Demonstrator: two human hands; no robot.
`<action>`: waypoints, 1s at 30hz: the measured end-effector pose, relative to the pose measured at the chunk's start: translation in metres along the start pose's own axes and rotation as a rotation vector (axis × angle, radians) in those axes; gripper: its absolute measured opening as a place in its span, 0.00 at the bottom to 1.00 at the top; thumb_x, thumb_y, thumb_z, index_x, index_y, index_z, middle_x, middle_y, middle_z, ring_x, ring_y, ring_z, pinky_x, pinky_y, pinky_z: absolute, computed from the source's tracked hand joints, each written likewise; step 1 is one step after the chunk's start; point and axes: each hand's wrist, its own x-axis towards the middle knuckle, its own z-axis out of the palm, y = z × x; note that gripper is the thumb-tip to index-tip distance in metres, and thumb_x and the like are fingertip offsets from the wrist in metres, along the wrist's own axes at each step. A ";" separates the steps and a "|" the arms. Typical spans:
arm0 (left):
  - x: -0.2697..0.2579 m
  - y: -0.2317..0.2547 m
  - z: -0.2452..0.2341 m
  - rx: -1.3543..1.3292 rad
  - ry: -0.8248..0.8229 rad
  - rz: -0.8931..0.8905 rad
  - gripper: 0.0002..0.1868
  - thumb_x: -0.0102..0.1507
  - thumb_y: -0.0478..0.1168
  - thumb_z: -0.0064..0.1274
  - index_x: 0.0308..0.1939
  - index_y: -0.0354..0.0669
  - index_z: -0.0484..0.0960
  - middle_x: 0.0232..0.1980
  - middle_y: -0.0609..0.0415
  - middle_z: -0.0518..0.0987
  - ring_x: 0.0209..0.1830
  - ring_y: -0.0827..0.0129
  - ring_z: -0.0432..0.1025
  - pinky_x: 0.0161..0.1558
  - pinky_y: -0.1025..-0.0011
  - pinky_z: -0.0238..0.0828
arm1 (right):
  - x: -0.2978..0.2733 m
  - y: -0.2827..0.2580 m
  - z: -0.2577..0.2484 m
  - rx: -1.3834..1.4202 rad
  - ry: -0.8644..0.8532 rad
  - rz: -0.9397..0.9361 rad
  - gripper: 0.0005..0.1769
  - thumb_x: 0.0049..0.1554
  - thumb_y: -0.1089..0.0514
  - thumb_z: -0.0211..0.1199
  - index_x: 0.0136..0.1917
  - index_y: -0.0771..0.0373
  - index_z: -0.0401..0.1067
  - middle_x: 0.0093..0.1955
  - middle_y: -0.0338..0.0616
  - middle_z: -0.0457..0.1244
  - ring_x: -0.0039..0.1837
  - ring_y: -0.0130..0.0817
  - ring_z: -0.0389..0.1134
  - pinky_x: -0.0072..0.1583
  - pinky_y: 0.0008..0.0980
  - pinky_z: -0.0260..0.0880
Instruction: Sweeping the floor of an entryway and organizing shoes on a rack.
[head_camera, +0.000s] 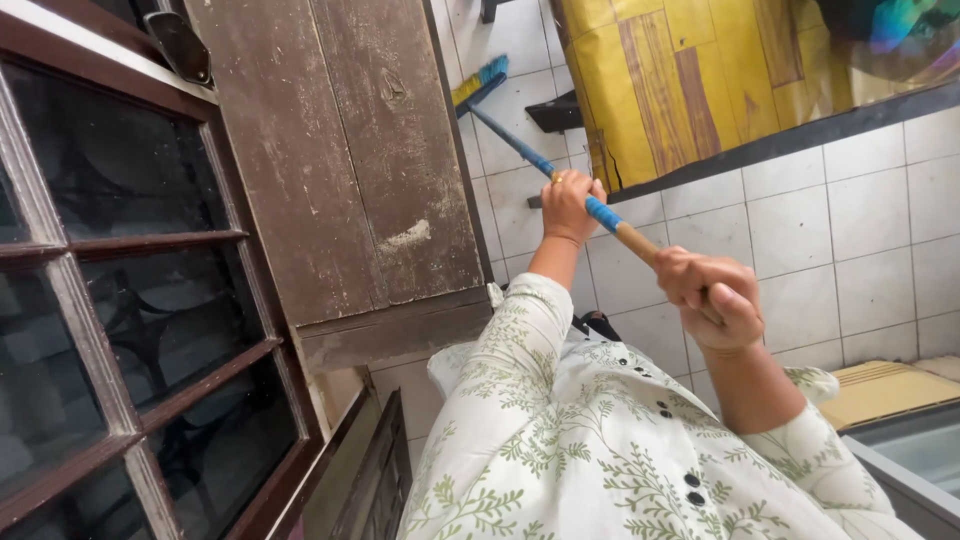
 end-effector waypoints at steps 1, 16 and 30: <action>-0.008 0.007 -0.001 -0.010 -0.033 -0.023 0.10 0.58 0.40 0.55 0.22 0.45 0.75 0.32 0.51 0.77 0.39 0.51 0.74 0.42 0.53 0.68 | -0.005 -0.007 -0.005 0.037 -0.016 0.020 0.25 0.61 0.45 0.48 0.29 0.60 0.52 0.27 0.44 0.52 0.33 0.38 0.51 0.50 0.41 0.57; -0.125 0.081 0.001 -0.190 -0.015 0.062 0.12 0.55 0.37 0.57 0.19 0.42 0.70 0.26 0.49 0.74 0.33 0.50 0.71 0.45 0.55 0.71 | -0.088 -0.076 -0.061 0.092 -0.398 0.053 0.29 0.65 0.41 0.46 0.28 0.60 0.53 0.26 0.42 0.53 0.31 0.38 0.54 0.44 0.39 0.57; -0.198 0.215 0.016 -0.143 0.310 -0.109 0.15 0.61 0.32 0.53 0.22 0.41 0.66 0.27 0.45 0.71 0.32 0.45 0.69 0.40 0.53 0.68 | -0.123 -0.169 -0.125 0.112 -0.734 0.105 0.30 0.66 0.40 0.43 0.27 0.56 0.53 0.24 0.37 0.52 0.29 0.33 0.52 0.39 0.37 0.55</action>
